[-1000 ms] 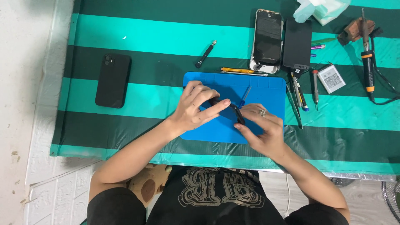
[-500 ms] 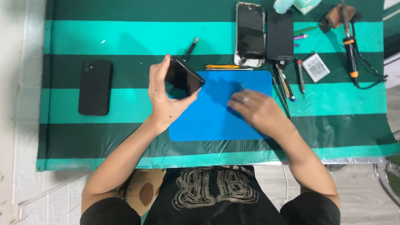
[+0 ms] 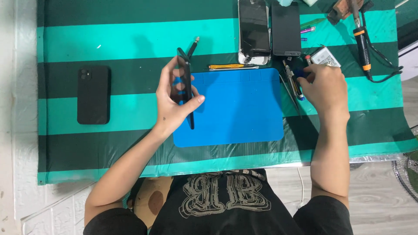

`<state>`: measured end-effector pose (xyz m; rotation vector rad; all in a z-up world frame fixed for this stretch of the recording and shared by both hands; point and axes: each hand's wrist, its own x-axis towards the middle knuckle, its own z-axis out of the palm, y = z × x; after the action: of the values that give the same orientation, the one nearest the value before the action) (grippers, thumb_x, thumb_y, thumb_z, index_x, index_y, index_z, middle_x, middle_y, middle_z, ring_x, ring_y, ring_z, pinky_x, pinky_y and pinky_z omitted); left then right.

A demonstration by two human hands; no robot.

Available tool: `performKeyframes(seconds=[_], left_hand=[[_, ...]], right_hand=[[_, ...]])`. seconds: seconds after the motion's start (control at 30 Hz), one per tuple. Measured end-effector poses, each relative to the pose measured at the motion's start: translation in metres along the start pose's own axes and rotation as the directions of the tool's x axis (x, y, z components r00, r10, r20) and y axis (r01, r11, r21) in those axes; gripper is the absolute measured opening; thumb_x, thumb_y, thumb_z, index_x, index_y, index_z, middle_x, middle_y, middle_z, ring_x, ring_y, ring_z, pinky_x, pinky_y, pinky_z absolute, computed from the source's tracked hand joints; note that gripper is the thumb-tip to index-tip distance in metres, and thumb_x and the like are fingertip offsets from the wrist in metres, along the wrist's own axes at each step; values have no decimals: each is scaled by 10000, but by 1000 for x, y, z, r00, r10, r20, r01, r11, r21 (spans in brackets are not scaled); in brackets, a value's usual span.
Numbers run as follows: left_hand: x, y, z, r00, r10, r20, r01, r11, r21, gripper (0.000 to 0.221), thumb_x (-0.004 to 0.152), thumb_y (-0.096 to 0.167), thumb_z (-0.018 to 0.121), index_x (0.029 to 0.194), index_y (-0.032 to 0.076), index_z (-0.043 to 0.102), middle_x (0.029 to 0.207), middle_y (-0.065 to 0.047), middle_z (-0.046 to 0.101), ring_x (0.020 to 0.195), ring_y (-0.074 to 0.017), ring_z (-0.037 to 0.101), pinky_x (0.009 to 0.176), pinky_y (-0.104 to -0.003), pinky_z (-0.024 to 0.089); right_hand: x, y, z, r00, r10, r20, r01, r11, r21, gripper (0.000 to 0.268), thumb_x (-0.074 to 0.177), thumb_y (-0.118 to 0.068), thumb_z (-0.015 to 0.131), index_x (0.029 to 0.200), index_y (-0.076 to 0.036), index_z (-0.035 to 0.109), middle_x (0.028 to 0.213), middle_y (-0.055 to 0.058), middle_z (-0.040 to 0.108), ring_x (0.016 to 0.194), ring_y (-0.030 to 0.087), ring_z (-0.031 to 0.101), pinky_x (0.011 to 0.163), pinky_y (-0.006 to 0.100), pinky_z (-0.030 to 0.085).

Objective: Using a thin prying tool to separate the screen from the body of a mobile phone for repair.

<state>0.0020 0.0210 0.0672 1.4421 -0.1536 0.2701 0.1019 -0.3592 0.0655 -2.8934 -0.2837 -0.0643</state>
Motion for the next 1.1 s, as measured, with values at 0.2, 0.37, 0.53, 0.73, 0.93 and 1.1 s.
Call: performKeyframes(seconds=[0.2,0.37,0.53,0.73,0.93,1.1], left_hand=[[0,-5,-4,987,-151,-58,148,987,-57,727,968,92,739,1565,126,325,1167,-118,580,842,-177,704,658,-342,683],[3,-24,-8,982,-184,-34,176,972,-153,719,958,149,741,1551,85,339,1154,-159,573,807,-284,747,598,-375,675],[4,-21,-6,981,-190,28,191,980,-54,790,894,152,817,1538,83,364,1157,-165,576,798,-284,737,553,-380,688],[1,-17,-4,955,-276,112,272,961,50,872,818,178,879,1539,125,391,1141,-125,599,803,-264,715,541,-353,666],[-4,5,6,930,-313,193,244,919,310,953,752,228,903,1552,150,391,1192,-98,571,1035,-352,710,778,-486,601],[14,68,9,791,-602,113,324,568,757,911,760,323,803,1518,97,349,1328,-255,599,1198,-503,620,953,-622,532]], right_hand=[[-8,-12,2,960,-133,-247,100,985,-144,121,994,-190,851,1069,-107,805,894,52,782,776,353,716,564,471,515],[-12,-49,-7,977,-149,-151,158,986,53,77,991,-175,844,1015,-131,786,792,38,734,718,263,696,618,404,517],[-19,-83,-15,997,-60,38,53,983,174,53,982,-90,777,1016,-96,817,796,87,767,715,267,733,710,368,583],[-17,-94,-6,981,-173,86,155,971,181,43,952,-105,764,982,-93,791,770,98,757,672,272,729,607,361,571],[-27,-115,-19,947,-290,138,152,783,603,124,896,-10,749,1018,-23,771,790,215,748,683,373,732,582,448,581],[-33,-103,-38,952,-57,299,-22,967,255,213,913,-101,773,1068,43,746,887,256,741,749,365,755,627,420,612]])
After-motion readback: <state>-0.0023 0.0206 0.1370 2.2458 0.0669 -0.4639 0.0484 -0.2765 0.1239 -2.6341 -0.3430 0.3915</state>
